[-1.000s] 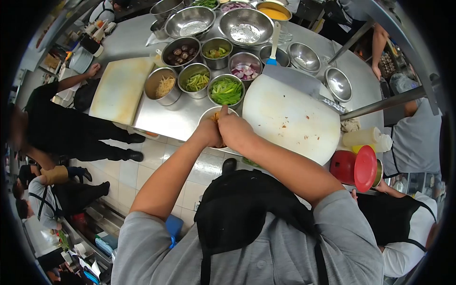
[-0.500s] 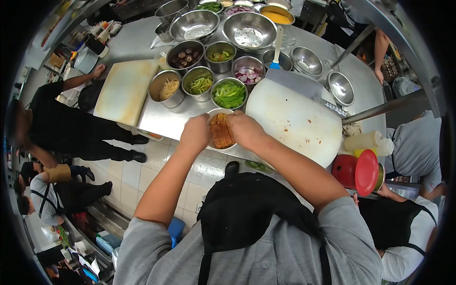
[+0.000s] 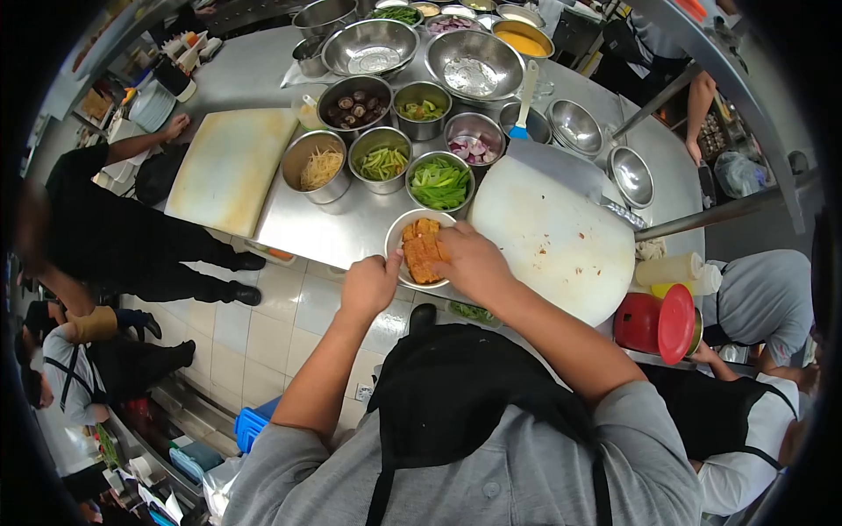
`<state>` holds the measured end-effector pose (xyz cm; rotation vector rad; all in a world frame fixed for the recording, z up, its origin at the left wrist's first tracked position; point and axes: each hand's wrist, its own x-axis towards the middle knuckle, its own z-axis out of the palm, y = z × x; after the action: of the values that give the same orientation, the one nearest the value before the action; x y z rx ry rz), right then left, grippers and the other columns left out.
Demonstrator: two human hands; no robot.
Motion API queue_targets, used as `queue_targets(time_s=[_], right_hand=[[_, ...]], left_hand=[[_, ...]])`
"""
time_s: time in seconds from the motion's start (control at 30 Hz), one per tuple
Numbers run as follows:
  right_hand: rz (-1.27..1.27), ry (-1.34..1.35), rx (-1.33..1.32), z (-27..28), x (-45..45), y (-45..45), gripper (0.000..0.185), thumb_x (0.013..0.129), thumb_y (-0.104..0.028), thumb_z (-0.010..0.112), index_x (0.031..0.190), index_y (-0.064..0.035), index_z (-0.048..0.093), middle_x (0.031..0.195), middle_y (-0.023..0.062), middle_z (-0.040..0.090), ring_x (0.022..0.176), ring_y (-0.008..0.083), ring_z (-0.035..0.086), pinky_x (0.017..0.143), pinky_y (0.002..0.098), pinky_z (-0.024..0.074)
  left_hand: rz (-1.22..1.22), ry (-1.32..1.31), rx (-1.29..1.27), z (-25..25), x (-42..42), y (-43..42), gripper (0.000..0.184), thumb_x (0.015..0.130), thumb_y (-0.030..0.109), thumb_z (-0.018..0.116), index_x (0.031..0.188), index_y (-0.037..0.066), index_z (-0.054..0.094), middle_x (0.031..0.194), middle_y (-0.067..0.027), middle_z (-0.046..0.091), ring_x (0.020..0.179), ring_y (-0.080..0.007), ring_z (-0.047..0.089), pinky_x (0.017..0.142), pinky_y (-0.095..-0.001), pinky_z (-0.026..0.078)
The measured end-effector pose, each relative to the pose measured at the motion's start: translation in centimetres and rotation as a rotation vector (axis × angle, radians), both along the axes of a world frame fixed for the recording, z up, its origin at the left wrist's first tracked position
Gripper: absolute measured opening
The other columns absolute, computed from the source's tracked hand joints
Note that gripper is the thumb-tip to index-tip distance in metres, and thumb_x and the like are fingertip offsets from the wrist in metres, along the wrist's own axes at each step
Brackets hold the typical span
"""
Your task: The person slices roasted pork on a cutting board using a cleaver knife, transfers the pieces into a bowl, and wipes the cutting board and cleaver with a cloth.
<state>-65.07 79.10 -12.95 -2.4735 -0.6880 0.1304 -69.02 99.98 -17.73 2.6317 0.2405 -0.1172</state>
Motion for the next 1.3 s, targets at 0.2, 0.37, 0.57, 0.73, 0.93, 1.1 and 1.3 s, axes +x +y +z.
queue_targets(time_s=[0.2, 0.37, 0.57, 0.73, 0.93, 1.1, 1.3], right_hand=[[-0.291, 0.43, 0.048, 2.7, -2.9, -4.4, 0.04, 0.079, -0.023, 0.078, 0.108, 0.0018, 0.065, 0.104, 0.0174, 0.065, 0.081, 0.0285, 0.067, 0.076, 0.0372, 0.0553], [-0.386, 0.443, 0.123, 2.9, -5.6, -4.4, 0.043, 0.079, -0.021, 0.08, 0.113, 0.0017, 0.066, 0.102, 0.0149, 0.066, 0.076, 0.0207, 0.065, 0.074, 0.0343, 0.0552], [-0.301, 0.427, 0.099, 2.8, -7.2, -2.8, 0.045, 0.079, -0.021, 0.08, 0.115, 0.0023, 0.065, 0.101, 0.0146, 0.067, 0.076, 0.0202, 0.065, 0.074, 0.0335, 0.0549], [-0.077, 0.509, 0.031, -1.5, -8.8, -2.1, 0.046, 0.077, -0.023, 0.08, 0.113, 0.0024, 0.067, 0.096, 0.0138, 0.068, 0.078, 0.0207, 0.064, 0.075, 0.0336, 0.0545], [0.255, 0.448, -0.204, -9.8, -13.2, -1.2, 0.047, 0.075, -0.029, 0.081, 0.107, 0.0031, 0.068, 0.099, 0.02, 0.07, 0.093, 0.0349, 0.067, 0.084, 0.0412, 0.0535], [0.297, 0.412, -0.358, -12.8, -16.9, 0.0, 0.049, 0.072, -0.032, 0.083, 0.105, 0.0008, 0.07, 0.094, 0.0178, 0.071, 0.091, 0.0334, 0.069, 0.083, 0.0396, 0.0542], [0.371, 0.447, -0.46, -12.6, -19.0, 8.8, 0.051, 0.071, -0.031, 0.085, 0.105, 0.0032, 0.069, 0.094, 0.0194, 0.072, 0.091, 0.0341, 0.07, 0.082, 0.0409, 0.055]], left_hand=[[0.134, 0.348, -0.666, -0.6, 0.5, 0.5, 0.048, 0.102, 0.03, 0.052, 0.078, -0.009, 0.065, 0.063, -0.0151, 0.067, 0.052, -0.0203, 0.068, 0.053, -0.0337, 0.056], [0.088, 0.225, -0.693, -1.5, -0.6, 1.4, 0.044, 0.102, 0.025, 0.05, 0.079, -0.01, 0.064, 0.065, -0.0163, 0.068, 0.057, -0.0215, 0.071, 0.054, -0.033, 0.057], [0.179, -0.052, -0.586, -1.6, -5.9, 4.0, 0.044, 0.099, 0.024, 0.048, 0.072, -0.007, 0.064, 0.062, -0.0182, 0.066, 0.058, -0.0326, 0.068, 0.062, -0.0419, 0.055], [0.443, -0.182, -0.583, 0.7, -12.9, 7.3, 0.046, 0.099, 0.024, 0.044, 0.074, -0.007, 0.066, 0.063, -0.0184, 0.067, 0.058, -0.0325, 0.068, 0.064, -0.0417, 0.055], [0.739, -0.246, -0.573, 2.8, -23.1, 12.4, 0.041, 0.1, 0.019, 0.046, 0.08, -0.011, 0.064, 0.068, -0.019, 0.069, 0.059, -0.0231, 0.071, 0.059, -0.0332, 0.057], [0.967, -0.314, -0.649, 2.6, -31.8, 18.1, 0.039, 0.1, 0.017, 0.046, 0.08, -0.011, 0.064, 0.071, -0.0192, 0.07, 0.061, -0.0231, 0.072, 0.058, -0.0319, 0.059], [1.296, -0.435, -0.744, 2.7, -43.9, 30.1, 0.037, 0.094, 0.013, 0.047, 0.074, -0.012, 0.064, 0.063, -0.0215, 0.068, 0.056, -0.0251, 0.071, 0.051, -0.0349, 0.057]])
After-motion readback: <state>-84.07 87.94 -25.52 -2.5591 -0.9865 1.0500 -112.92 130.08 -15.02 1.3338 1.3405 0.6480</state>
